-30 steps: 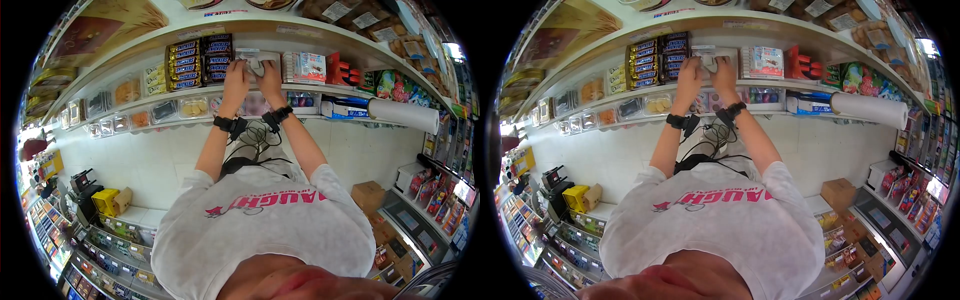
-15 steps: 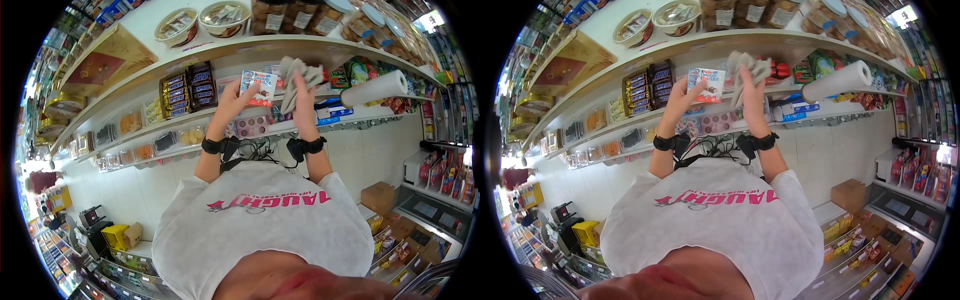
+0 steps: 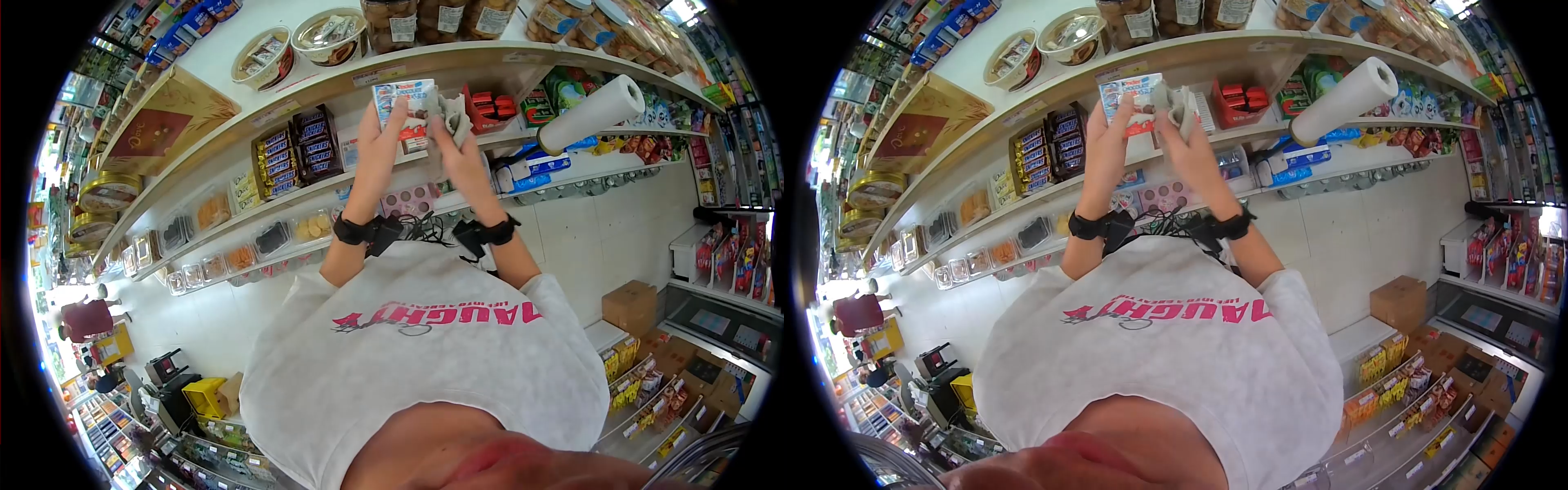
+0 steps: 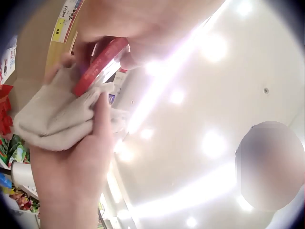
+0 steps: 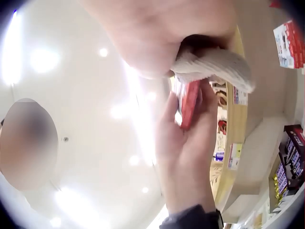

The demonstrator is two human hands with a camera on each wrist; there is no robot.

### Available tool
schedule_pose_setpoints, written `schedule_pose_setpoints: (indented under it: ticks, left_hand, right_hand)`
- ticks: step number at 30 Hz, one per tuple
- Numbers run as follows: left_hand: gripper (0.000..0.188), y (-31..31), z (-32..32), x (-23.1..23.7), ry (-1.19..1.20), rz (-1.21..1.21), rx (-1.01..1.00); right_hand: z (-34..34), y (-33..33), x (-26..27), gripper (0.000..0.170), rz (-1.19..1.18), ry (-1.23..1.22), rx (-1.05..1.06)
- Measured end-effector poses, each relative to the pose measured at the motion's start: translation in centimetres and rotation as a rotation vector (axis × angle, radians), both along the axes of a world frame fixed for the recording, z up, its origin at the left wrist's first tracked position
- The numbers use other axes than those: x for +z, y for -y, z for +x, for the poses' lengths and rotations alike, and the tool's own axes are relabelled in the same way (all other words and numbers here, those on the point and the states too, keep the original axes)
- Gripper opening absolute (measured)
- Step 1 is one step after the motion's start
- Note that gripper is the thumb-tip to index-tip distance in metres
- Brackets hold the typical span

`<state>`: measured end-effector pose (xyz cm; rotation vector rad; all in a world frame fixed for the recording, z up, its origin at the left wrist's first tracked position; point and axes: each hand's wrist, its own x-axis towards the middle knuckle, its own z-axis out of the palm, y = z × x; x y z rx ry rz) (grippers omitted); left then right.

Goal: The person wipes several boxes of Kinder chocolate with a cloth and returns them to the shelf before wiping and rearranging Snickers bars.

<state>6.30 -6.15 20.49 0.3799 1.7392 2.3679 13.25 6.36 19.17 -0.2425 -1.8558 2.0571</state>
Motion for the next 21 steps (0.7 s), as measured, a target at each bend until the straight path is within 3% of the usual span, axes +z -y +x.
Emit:
schedule_pose_setpoints:
  ticks: [2,3,5,6,9,12,15,18,21]
  left_hand:
    - [0.027,-0.2,0.2,0.3,0.053,0.099,-0.009]
    - [0.026,-0.4,0.3,0.4,0.082,0.15,-0.012]
    - [0.027,-0.2,0.1,-0.5,-0.042,-0.03,-0.07]
    - [0.027,-0.4,0.1,-0.6,-0.106,-0.118,-0.099]
    - [0.026,-0.6,0.7,-0.7,-0.289,-0.314,-0.312]
    - [0.025,-0.9,1.0,-0.8,-0.298,-0.393,-0.272]
    - [0.028,-0.7,1.8,-0.3,-0.344,-0.392,-0.252]
    - [0.033,-0.6,1.7,0.4,-0.069,-0.293,-0.408]
    - [0.04,-0.2,1.8,-0.1,0.061,-0.293,-0.427]
  right_hand:
    - [0.0,-1.9,0.3,0.027,0.015,0.028,-0.082]
    - [-0.2,-2.7,0.6,0.028,0.064,0.009,-0.231]
    - [-1.4,-4.2,-1.2,0.026,0.117,-0.198,-0.351]
    - [-1.6,-4.1,-0.6,0.025,0.16,-0.285,-0.35]
    - [-1.2,-2.6,1.0,0.021,0.406,-0.188,-0.137]
    - [-0.9,-2.2,0.6,0.025,0.447,-0.145,-0.096]
    - [-1.0,-2.3,1.6,0.037,0.638,-0.318,-0.07]
    - [-0.9,-2.6,2.8,0.042,0.728,-0.388,-0.029]
    - [-1.4,-3.9,2.2,0.048,0.818,-0.419,0.003]
